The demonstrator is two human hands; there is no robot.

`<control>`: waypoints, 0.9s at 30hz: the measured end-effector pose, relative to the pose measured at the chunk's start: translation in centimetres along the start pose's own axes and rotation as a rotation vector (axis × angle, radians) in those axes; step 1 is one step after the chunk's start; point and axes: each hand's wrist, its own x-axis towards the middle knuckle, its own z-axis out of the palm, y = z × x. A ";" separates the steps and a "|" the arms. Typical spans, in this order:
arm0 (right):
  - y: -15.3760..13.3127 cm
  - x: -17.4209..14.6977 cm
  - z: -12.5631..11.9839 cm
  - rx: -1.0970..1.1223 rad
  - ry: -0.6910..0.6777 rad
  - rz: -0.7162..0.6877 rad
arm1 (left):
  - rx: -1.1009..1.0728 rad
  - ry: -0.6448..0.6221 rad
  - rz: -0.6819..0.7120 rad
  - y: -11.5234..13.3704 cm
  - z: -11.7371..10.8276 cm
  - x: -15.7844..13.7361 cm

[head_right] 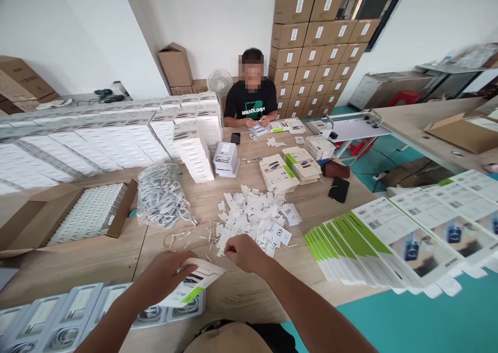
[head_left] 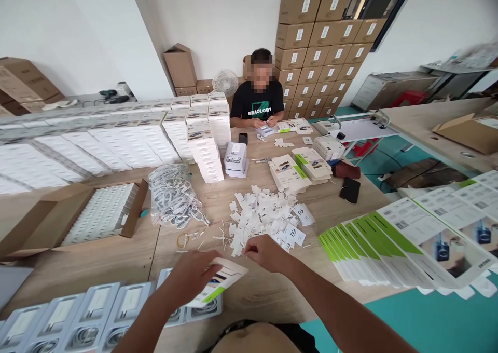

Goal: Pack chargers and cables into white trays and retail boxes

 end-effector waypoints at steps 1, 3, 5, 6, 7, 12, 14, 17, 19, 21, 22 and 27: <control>0.9 0.2 0.7 -0.059 0.034 0.044 | -0.087 0.018 -0.047 -0.6 -0.1 -0.3; 2.6 0.2 2.4 -0.110 0.042 0.127 | -0.312 0.072 -0.142 -1.9 -0.5 -1.0; 4.1 -0.1 3.9 -0.147 0.050 0.192 | -0.587 0.141 -0.235 -3.6 -0.6 -1.9; 4.9 -0.3 4.4 -0.161 0.061 0.217 | -0.732 0.184 -0.283 -4.6 -0.6 -2.4; 5.8 -0.6 4.6 -0.175 0.080 0.242 | -0.877 0.228 -0.333 -5.6 -0.4 -3.0; 10.3 -1.9 1.0 -0.260 0.230 0.436 | -1.364 0.466 -0.606 -10.8 0.9 -5.8; 11.5 -1.6 -0.5 -0.279 0.277 0.497 | -1.423 0.492 -0.644 -12.0 1.2 -6.4; 11.8 0.0 -0.9 -0.274 0.314 0.540 | -1.464 0.487 -0.621 -12.6 1.2 -6.5; 11.4 1.6 -0.1 -0.254 0.320 0.571 | -1.455 0.517 -0.606 -12.4 1.1 -6.1; 11.1 2.9 0.7 -0.219 0.317 0.600 | -1.415 0.572 -0.586 -12.0 0.8 -5.6; 11.0 3.4 1.0 -0.197 0.314 0.605 | -1.386 0.599 -0.571 -11.8 0.7 -5.4; 11.4 3.1 0.4 -0.094 0.319 0.557 | -1.177 0.709 -0.456 -10.7 -0.1 -4.7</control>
